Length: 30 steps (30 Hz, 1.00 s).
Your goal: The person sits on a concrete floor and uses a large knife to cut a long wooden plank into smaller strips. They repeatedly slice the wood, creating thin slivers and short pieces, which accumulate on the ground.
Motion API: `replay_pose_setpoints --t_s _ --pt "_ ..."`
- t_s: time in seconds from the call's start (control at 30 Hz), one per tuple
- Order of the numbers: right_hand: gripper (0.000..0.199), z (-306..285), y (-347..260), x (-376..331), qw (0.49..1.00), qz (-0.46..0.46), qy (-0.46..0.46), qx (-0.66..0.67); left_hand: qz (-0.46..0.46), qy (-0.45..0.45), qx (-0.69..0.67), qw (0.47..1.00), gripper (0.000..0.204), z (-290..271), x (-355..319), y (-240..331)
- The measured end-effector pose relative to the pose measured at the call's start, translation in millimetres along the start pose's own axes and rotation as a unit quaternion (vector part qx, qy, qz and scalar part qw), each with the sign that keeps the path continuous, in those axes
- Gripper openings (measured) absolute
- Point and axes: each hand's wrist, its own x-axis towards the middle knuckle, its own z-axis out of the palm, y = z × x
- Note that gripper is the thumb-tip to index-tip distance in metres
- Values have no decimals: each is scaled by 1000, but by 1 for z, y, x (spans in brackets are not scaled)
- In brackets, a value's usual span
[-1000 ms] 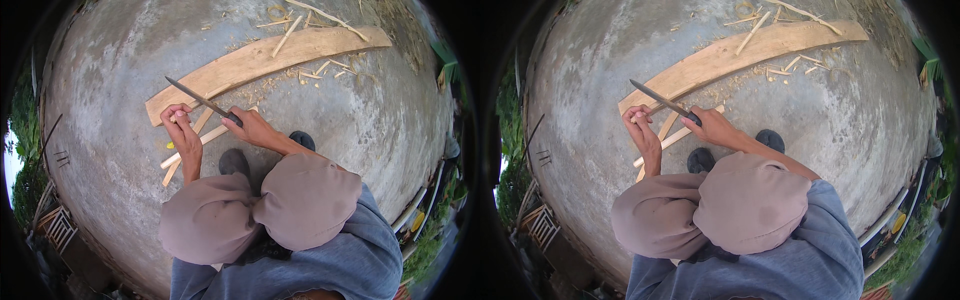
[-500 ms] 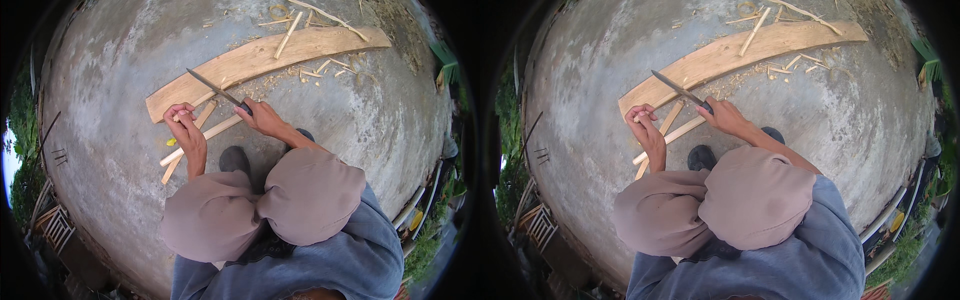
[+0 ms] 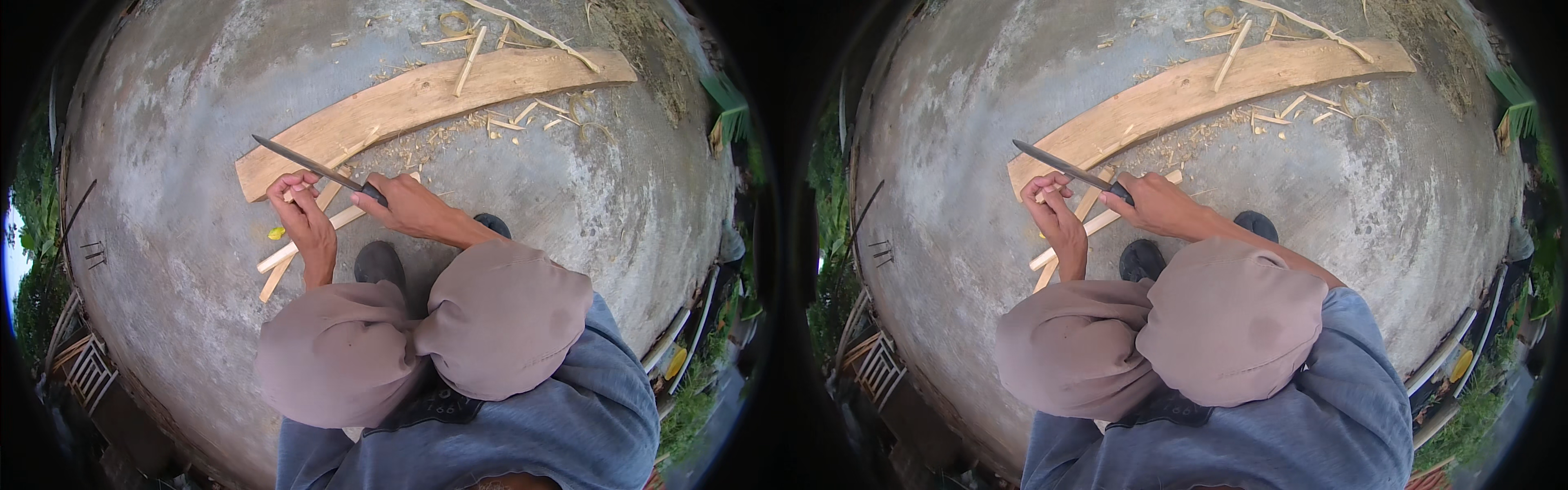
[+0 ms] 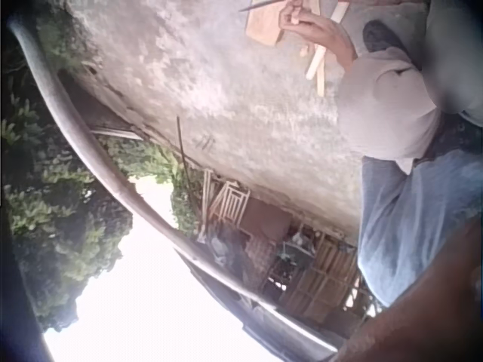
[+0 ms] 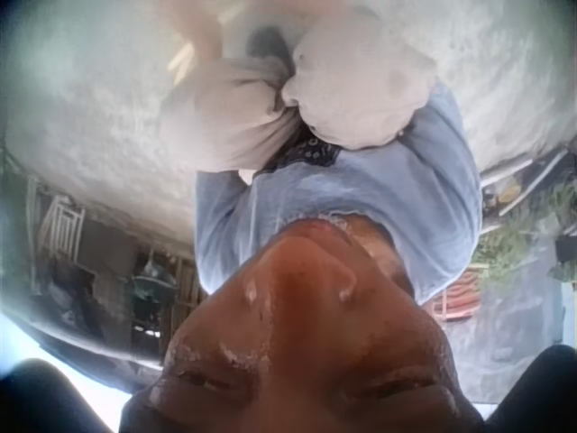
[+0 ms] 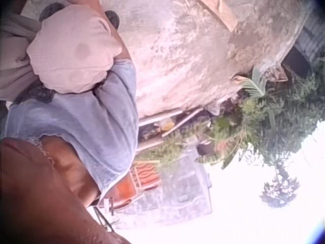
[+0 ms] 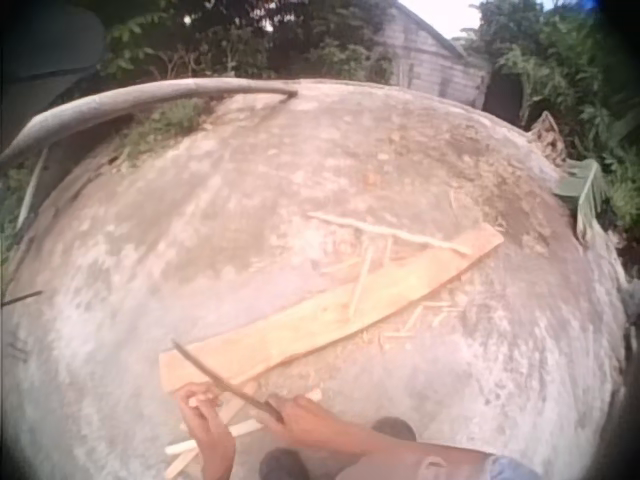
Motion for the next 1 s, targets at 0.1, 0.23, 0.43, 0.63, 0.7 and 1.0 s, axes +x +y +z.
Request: replay_pose_setpoints --t_s 0.1,0.23,0.43,0.63,0.7,1.0 --pt "62 -20 31 9 993 118 -7 20 -3 8 3 1000 10 7 -1 -5" --pt "62 -13 10 10 994 98 -19 38 1 22 17 1000 10 3 -2 -4" --pt "60 -5 44 7 992 118 20 38 1 25 -16 1000 9 14 8 -5" --pt "58 -14 71 12 990 134 25 38 -4 21 -23 1000 8 14 4 -1" --pt "58 -16 51 19 988 147 21 35 -1 30 -22 999 8 11 8 -4" --pt "58 -6 67 2 986 158 13 43 -7 26 -1 1000 9 8 6 -1"
